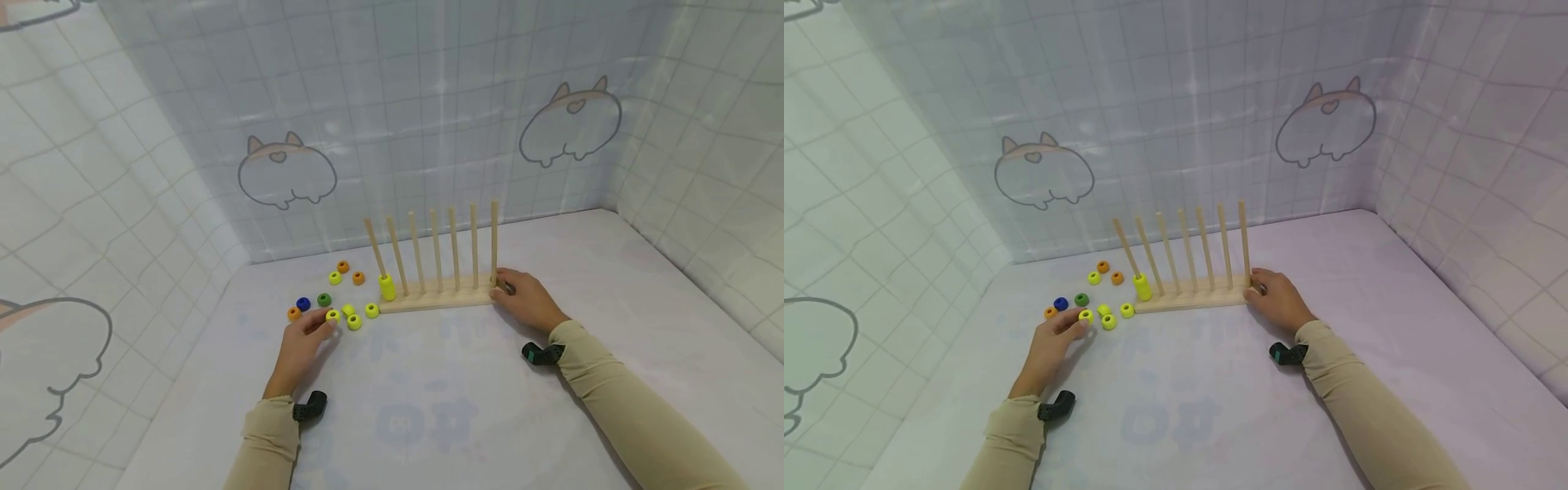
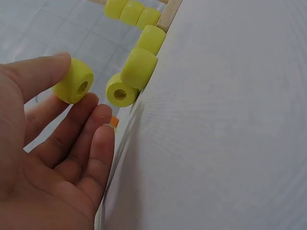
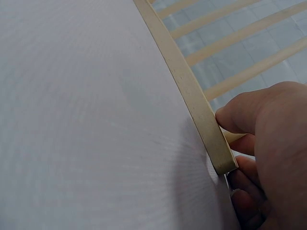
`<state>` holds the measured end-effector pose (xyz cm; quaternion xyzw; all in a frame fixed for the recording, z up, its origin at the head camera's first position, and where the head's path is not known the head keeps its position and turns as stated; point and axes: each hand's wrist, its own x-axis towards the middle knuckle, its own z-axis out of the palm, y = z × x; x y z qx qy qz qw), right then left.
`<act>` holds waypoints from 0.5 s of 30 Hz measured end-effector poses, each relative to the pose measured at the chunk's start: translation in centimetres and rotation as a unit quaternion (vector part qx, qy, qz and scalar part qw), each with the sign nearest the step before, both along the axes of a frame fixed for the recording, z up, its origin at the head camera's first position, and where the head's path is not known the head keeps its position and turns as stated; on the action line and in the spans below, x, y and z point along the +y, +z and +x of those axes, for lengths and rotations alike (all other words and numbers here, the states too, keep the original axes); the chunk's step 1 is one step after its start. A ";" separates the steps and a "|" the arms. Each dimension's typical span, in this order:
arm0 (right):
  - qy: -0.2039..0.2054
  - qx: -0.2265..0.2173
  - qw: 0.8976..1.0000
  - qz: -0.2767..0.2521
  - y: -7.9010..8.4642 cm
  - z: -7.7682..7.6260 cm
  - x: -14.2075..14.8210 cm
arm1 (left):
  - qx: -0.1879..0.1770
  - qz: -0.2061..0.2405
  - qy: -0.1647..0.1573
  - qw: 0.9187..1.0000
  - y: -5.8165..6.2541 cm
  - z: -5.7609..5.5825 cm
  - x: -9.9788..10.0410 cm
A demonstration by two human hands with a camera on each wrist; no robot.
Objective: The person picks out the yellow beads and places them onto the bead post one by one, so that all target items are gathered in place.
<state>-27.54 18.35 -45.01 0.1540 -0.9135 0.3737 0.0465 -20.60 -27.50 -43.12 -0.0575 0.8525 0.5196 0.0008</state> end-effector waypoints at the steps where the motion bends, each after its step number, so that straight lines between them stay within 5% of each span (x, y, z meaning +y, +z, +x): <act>1: -0.001 0.001 1.000 0.001 0.1 0.0 0.0 | 0.000 -0.001 -0.001 1.000 0.0 0.0 0.0; 15: 0.001 0.003 1.000 -0.006 0.4 0.3 -0.2 | -0.011 0.015 -0.001 1.000 0.1 0.1 0.4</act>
